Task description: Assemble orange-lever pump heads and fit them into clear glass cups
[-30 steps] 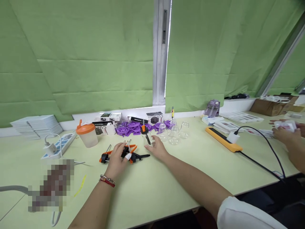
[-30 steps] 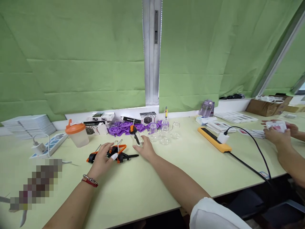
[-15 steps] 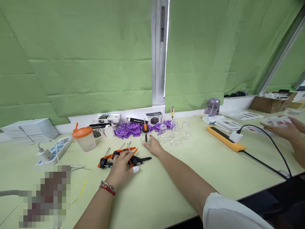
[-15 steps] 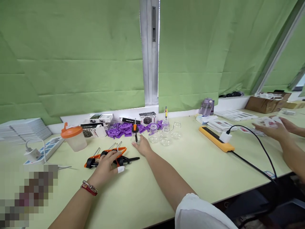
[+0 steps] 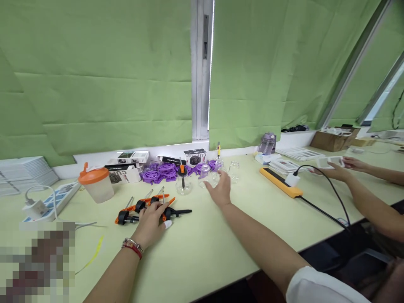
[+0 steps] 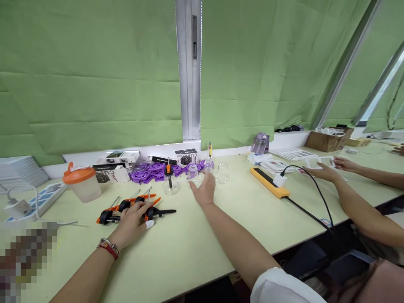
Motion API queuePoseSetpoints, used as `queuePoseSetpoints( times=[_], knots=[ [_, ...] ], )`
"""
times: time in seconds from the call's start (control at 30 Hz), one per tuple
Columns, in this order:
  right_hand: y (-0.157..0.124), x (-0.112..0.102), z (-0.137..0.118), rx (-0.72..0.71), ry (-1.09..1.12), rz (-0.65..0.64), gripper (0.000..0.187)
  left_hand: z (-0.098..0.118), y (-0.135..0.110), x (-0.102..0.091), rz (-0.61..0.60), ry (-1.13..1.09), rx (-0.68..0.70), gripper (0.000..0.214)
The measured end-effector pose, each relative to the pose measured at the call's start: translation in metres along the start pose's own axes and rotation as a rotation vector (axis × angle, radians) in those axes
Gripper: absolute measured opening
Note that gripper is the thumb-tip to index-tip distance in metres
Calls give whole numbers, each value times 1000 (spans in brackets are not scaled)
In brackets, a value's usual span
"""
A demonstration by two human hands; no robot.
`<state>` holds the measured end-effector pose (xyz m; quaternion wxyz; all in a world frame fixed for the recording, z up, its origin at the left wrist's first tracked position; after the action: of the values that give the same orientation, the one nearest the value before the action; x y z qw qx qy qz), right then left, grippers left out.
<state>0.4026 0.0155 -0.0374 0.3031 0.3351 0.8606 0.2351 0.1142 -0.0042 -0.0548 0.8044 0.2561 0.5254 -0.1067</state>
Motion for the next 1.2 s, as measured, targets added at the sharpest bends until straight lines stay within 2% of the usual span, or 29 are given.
queuePoseSetpoints(
  times=[0.07, 0.1, 0.17, 0.23, 0.3, 0.4, 0.5, 0.63, 0.77, 0.83, 0.9, 1.03, 1.1, 1.2],
  knots=[
    [8, -22, 24, 127, -109, 112, 81, -1, 0, -1, 0, 3, 1, 54],
    [10, -27, 36, 197, -158, 99, 86, -2, -1, -3, 3, 0, 1, 54],
    [12, -26, 60, 351, -225, -22, 96, -4, -3, -5, 16, -14, -5, 53],
    [10, -19, 75, 441, -258, -158, 103, -6, -5, -7, 29, -22, -5, 52],
    [10, -12, 80, 453, -291, -239, 104, -6, -6, -7, 29, -15, -1, 53],
    [11, -6, 82, 427, -350, -283, 95, -5, -5, -5, 11, -1, 7, 53],
    [11, -4, 85, 435, -336, -284, 87, -5, -3, -4, -2, -15, 19, 49],
    [9, -13, 86, 469, -187, -239, 90, -3, -1, -5, -4, -14, 27, 47],
    [11, -35, 62, 342, -47, -149, 87, -3, -2, -9, 59, -94, 17, 46],
    [11, -46, 45, 250, -23, -125, 84, -3, -3, -13, 120, -228, 10, 47],
    [8, -49, 26, 127, -16, -161, 81, -5, -4, -16, 167, -410, 5, 50],
    [-5, -40, -7, -194, -103, -295, 71, -9, -5, -17, 188, -727, -48, 58],
    [-13, -33, -18, -323, -137, -337, 69, -10, -6, -16, 188, -803, -83, 60],
    [-23, -23, -29, -443, -137, -382, 69, -12, -5, -15, 201, -834, -101, 57]
  ],
)
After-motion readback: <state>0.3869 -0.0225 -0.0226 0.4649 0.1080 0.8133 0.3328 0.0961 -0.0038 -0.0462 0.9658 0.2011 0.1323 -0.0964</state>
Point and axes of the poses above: each hand's wrist, its own y-axis towards the middle knuckle, its own x-axis out of the palm, z = x × y, the point moved 6 cm from there along y, towards the middle knuckle, and after that the axes turned 4 degrees about x, right-handed, at the moved point
